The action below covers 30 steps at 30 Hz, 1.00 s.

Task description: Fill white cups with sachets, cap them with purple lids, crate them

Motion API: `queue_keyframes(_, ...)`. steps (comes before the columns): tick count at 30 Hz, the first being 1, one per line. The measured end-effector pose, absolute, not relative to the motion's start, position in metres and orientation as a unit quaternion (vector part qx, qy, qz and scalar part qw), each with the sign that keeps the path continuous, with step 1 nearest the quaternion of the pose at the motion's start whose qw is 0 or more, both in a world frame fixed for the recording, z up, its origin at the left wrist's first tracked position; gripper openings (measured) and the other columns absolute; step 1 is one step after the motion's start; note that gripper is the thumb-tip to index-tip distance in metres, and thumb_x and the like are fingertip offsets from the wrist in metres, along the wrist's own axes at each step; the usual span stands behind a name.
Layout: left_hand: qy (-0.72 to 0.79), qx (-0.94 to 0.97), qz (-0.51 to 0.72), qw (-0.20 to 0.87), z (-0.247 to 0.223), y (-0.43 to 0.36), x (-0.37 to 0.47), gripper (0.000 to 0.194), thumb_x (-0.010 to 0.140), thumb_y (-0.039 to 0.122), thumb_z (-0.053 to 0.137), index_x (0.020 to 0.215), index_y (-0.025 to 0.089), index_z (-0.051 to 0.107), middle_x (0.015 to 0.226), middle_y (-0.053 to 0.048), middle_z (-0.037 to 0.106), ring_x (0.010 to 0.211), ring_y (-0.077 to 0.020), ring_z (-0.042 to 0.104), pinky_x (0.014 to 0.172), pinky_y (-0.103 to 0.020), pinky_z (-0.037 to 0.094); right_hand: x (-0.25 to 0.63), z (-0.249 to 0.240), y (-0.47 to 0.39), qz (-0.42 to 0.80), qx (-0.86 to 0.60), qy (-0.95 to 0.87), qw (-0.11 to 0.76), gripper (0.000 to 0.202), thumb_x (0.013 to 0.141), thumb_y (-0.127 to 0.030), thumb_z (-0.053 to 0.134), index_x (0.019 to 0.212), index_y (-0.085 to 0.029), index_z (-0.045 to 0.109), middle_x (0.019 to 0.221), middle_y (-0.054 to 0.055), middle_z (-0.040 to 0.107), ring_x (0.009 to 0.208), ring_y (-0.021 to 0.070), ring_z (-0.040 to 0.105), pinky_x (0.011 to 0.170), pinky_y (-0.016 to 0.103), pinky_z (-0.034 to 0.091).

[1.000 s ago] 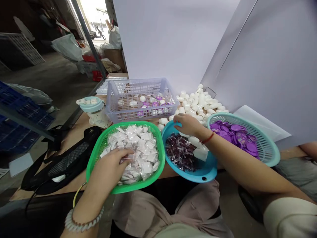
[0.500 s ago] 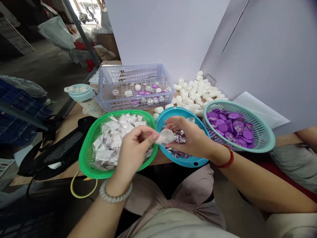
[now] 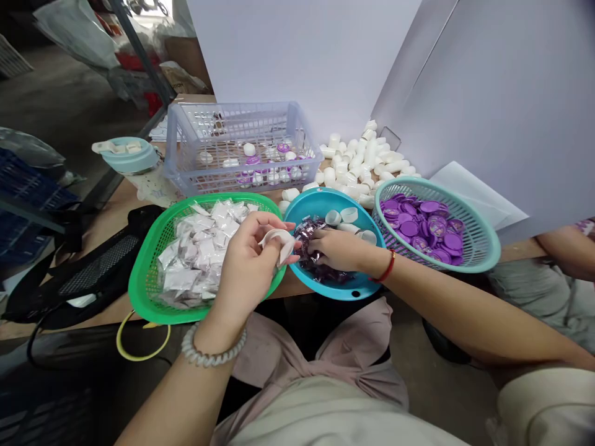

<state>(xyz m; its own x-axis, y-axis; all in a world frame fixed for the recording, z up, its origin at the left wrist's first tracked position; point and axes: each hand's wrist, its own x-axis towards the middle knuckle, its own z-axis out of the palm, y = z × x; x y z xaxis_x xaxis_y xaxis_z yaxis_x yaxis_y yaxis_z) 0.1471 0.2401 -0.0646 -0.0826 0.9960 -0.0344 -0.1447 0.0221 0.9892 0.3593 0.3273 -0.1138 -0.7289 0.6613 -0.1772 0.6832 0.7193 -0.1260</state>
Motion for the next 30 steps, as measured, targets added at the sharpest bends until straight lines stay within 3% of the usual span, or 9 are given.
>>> queue_keyframes(2,0.499,0.443,0.531,0.522,-0.068,0.241,0.146,0.003,0.092,0.021,0.066,0.095,0.022,0.067,0.106,-0.001,0.073,0.078,-0.0138,0.074,0.066,-0.023,0.063,0.358,-0.110,0.325,-0.079,0.371,0.923,0.059,0.011,0.092,-0.015,0.073,0.100,-0.018,0.080,0.113,0.012,0.077,0.100,0.0316,0.075,0.088,0.042,0.059)
queue_keyframes(4,0.512,0.455,0.503,0.527,-0.072,0.242,0.146,0.009,0.094,0.023,0.064,0.095,0.021,0.072,0.093,-0.001,0.072,0.073,-0.0129,0.069,0.062,-0.022,0.059,0.362,-0.099,0.318,-0.079,0.381,0.921,-0.006,0.011,0.096,-0.018,0.069,0.099,-0.019,0.080,0.113,0.013,0.078,0.102,0.0319,0.076,0.088,0.042,0.059)
queue_keyframes(6,0.517,0.461,0.477,0.541,-0.075,0.244,0.147,0.013,0.093,0.025,0.065,0.099,0.020,0.076,0.081,0.000,0.069,0.067,-0.0118,0.063,0.058,-0.019,0.053,0.365,-0.086,0.305,-0.113,0.373,0.904,-0.177,0.010,0.098,-0.023,0.071,0.102,-0.022,0.079,0.114,0.010,0.080,0.106,0.0295,0.076,0.092,0.041,0.061)
queue_keyframes(8,0.504,0.444,0.465,0.577,-0.076,0.245,0.150,0.019,0.093,0.030,0.068,0.104,0.019,0.079,0.084,-0.002,0.071,0.070,-0.0126,0.063,0.061,-0.020,0.054,0.366,-0.076,0.287,-0.170,0.338,0.850,-0.367,0.008,0.098,-0.024,0.074,0.105,-0.025,0.077,0.112,0.007,0.082,0.110,0.0260,0.077,0.095,0.039,0.062)
queue_keyframes(10,0.479,0.409,0.466,0.621,-0.076,0.246,0.155,0.026,0.093,0.037,0.070,0.109,0.019,0.080,0.097,-0.005,0.075,0.081,-0.0155,0.067,0.069,-0.024,0.059,0.361,-0.074,0.269,-0.199,0.301,0.813,-0.458,0.009,0.098,-0.024,0.075,0.105,-0.028,0.075,0.112,0.005,0.082,0.110,0.0238,0.078,0.094,0.038,0.065)
queue_keyframes(15,0.435,0.350,0.469,0.685,-0.072,0.245,0.166,0.037,0.092,0.047,0.076,0.114,0.017,0.079,0.115,-0.010,0.079,0.096,-0.0193,0.074,0.079,-0.027,0.062,0.352,-0.085,0.253,-0.151,0.300,0.813,-0.475,0.008,0.097,-0.023,0.076,0.101,-0.030,0.076,0.112,0.005,0.083,0.103,0.0243,0.080,0.091,0.043,0.066)
queue_keyframes(21,0.420,0.293,0.437,0.739,-0.067,0.245,0.170,0.034,0.095,0.022,0.076,0.129,0.017,0.074,0.114,-0.007,0.080,0.096,-0.0136,0.075,0.084,-0.020,0.062,0.364,-0.094,0.261,-0.155,0.323,0.803,-0.476,0.015,0.099,-0.024,0.073,0.112,-0.030,0.079,0.106,0.006,0.079,0.097,0.0218,0.076,0.087,0.039,0.065)
queue_keyframes(25,0.412,0.265,0.433,0.756,-0.065,0.244,0.177,0.046,0.092,0.012,0.077,0.136,0.020,0.070,0.120,-0.007,0.079,0.099,-0.0142,0.078,0.087,-0.019,0.064,0.369,-0.095,0.259,-0.157,0.338,0.808,-0.457,0.021,0.103,-0.026,0.066,0.119,-0.030,0.080,0.105,0.006,0.076,0.099,0.0218,0.073,0.088,0.039,0.064)
queue_keyframes(30,0.411,0.245,0.434,0.764,-0.068,0.244,0.195,0.041,0.089,0.006,0.073,0.128,0.020,0.075,0.115,-0.006,0.081,0.090,-0.0122,0.079,0.078,-0.016,0.065,0.385,-0.091,0.256,-0.183,0.346,0.815,-0.428,0.035,0.111,-0.036,0.049,0.139,-0.026,0.068,0.107,0.007,0.076,0.102,0.0209,0.073,0.093,0.037,0.062)
